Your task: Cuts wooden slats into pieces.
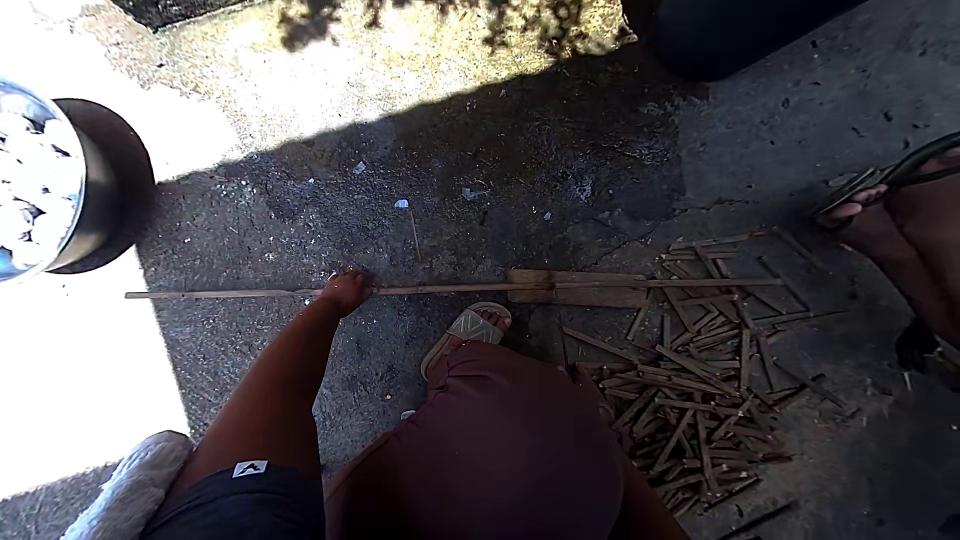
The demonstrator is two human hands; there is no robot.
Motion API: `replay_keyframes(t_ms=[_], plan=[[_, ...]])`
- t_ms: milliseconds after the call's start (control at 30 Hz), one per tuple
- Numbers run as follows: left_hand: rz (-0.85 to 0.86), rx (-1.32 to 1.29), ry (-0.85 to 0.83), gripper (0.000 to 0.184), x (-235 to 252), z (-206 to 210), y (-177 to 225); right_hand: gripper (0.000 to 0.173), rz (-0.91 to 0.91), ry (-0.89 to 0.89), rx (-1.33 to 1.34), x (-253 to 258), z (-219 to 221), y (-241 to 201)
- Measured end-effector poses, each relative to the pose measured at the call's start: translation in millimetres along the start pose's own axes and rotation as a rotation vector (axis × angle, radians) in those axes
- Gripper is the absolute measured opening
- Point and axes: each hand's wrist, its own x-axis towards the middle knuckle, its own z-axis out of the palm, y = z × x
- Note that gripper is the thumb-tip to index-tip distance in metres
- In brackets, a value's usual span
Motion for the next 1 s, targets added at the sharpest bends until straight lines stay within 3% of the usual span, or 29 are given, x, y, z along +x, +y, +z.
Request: replay_keyframes(t_ms=[100,200,367,433,633,767,833,933,1000], plan=[[0.026,-0.037,-0.102,0.054,-5,-6,17,0.063,0.041,0.061,0.015,-4,-3,-1],[0.056,-0.051,-0.100,0.050,-8,-12,47,0.063,0.052,0.110,0.099,-9,-8,-3],[0.120,-0.066,-0.125,0.052,14,5,95,0.043,-0.007,0.014,0.645,11,-6,6],[0.103,-0.055,-0.192,0.056,25,13,107,0.044,0.035,0.020,0.721,19,-5,6],[0.108,-0.015,-0.263,0.061,34,10,113,0.056,0.114,0.221,0.434,33,-15,2],[0.118,0.030,-0.265,0.061,34,5,113,0.052,0.008,0.368,0.355,35,-19,3],[0.109,0.040,-0.259,0.059,30,3,116,0.052,-0.018,0.350,0.291,41,-21,8],[0.099,0.034,-0.252,0.058,23,2,121,0.058,0.056,0.186,0.161,52,-26,14],[0.094,0.019,-0.247,0.058,21,4,121,0.058,0.094,0.191,0.136,53,-29,12]])
